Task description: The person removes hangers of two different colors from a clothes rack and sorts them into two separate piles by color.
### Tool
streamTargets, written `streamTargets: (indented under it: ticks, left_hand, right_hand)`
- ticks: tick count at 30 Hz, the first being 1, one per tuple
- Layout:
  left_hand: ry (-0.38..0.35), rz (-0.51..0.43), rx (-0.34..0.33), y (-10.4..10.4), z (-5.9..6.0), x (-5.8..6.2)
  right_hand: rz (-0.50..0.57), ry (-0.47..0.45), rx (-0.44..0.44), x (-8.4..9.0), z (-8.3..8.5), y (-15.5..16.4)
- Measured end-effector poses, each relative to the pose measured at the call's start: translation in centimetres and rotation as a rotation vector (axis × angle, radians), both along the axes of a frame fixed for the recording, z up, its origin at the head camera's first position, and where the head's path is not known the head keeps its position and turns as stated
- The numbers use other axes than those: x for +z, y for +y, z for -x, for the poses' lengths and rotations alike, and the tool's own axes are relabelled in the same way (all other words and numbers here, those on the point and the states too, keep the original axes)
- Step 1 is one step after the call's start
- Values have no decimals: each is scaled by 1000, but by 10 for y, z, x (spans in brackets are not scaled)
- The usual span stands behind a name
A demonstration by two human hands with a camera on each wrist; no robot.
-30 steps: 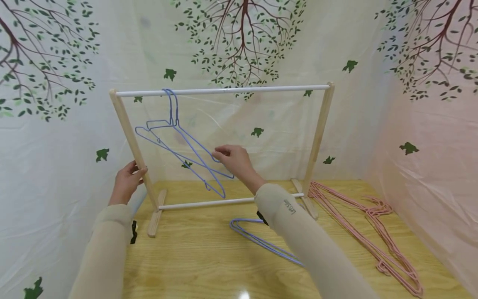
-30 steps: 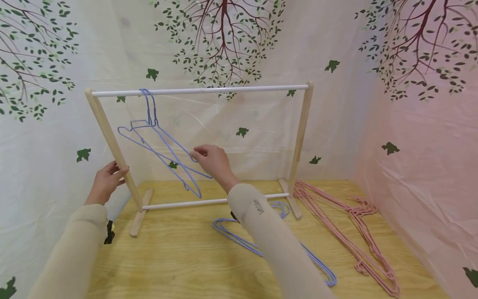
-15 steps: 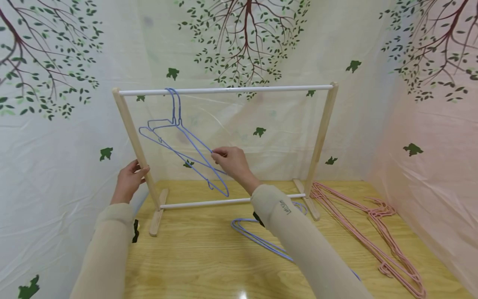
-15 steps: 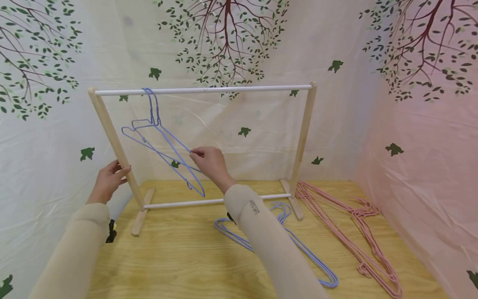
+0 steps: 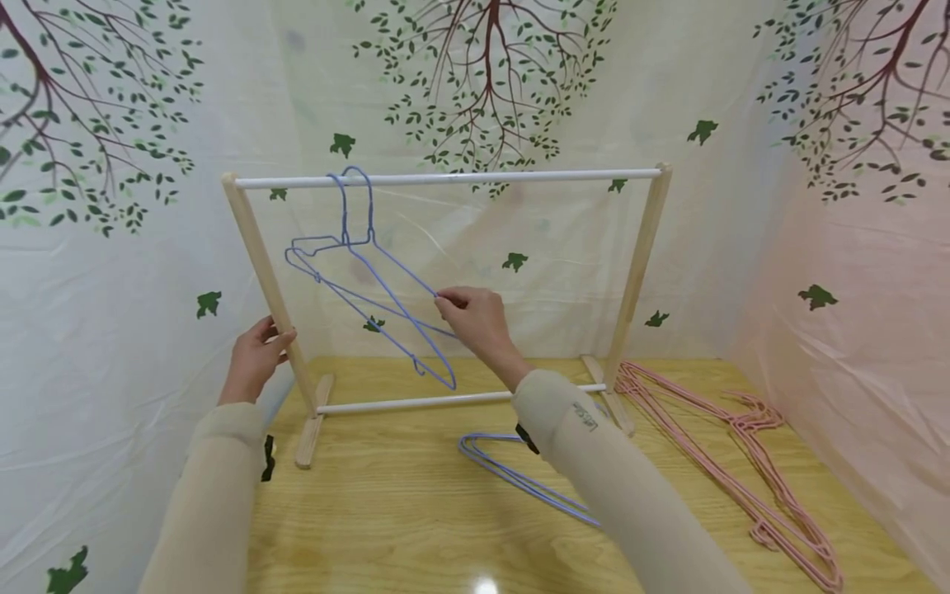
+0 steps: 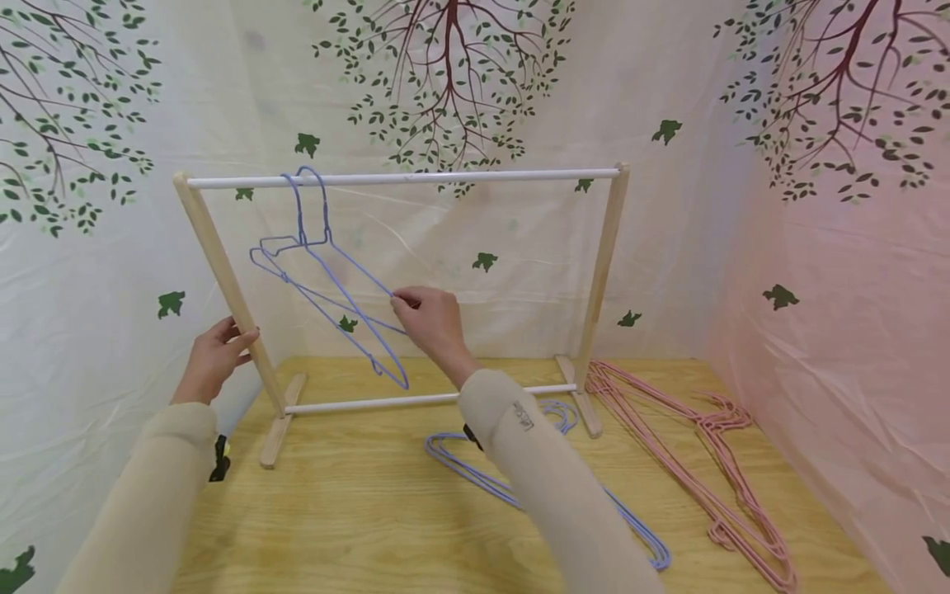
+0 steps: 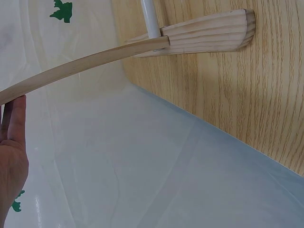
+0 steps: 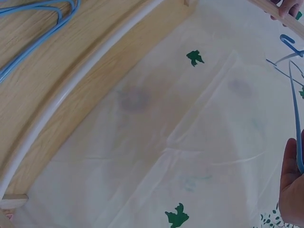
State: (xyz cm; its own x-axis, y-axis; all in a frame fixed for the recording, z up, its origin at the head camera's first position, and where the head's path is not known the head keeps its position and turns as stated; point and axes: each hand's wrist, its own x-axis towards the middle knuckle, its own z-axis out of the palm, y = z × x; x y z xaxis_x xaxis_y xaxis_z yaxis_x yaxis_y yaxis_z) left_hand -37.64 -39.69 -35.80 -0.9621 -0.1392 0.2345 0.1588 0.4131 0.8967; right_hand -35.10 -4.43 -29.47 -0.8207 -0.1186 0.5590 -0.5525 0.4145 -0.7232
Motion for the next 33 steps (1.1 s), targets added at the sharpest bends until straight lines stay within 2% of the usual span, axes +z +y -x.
streamTargets:
  ticks: [11, 24, 29, 33]
  left_hand:
    - [-3, 4, 1, 1, -3, 1]
    - [-14, 15, 1, -2, -3, 1]
    - [-19, 6, 0, -2, -7, 3]
    - [-14, 2, -5, -1, -9, 3]
  right_hand:
    - [40, -1, -33, 3, -8, 27]
    - [102, 73, -108, -2, -22, 66]
    - [129, 80, -141, -8, -30, 87]
    - [165, 100, -175, -21, -35, 107]
